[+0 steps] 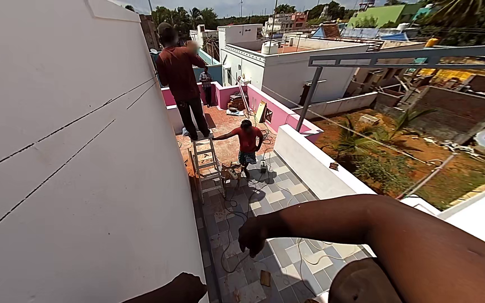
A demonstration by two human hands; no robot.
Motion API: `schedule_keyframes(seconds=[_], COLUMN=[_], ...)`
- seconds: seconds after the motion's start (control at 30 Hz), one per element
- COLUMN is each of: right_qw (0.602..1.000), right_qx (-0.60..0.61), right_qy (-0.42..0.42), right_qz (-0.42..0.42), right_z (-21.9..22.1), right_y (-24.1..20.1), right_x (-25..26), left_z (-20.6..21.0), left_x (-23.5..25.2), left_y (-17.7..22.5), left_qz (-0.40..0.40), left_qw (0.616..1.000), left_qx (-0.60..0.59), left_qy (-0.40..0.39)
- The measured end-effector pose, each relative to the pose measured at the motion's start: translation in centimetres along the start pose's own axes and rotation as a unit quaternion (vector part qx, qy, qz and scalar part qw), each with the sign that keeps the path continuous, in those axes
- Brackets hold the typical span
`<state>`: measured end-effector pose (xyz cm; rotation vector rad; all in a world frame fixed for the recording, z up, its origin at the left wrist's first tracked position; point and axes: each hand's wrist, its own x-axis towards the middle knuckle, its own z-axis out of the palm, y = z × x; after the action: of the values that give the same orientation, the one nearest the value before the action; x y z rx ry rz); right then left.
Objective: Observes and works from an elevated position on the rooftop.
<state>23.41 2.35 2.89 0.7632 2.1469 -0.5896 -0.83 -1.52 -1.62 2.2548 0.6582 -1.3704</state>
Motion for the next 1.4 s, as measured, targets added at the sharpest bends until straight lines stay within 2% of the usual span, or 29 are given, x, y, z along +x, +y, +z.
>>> schedule_keyframes(seconds=[1.4], right_qw=[1.000], right_qx=[-0.009], right_qy=[-0.011], right_qz=[-0.001], right_z=[0.0], right_y=[0.0], right_x=[0.2], left_z=[-0.6], left_x=[-1.2], left_y=[0.1], left_qz=[0.011], left_qw=[1.000], left_qx=[-0.014], left_qy=[0.008])
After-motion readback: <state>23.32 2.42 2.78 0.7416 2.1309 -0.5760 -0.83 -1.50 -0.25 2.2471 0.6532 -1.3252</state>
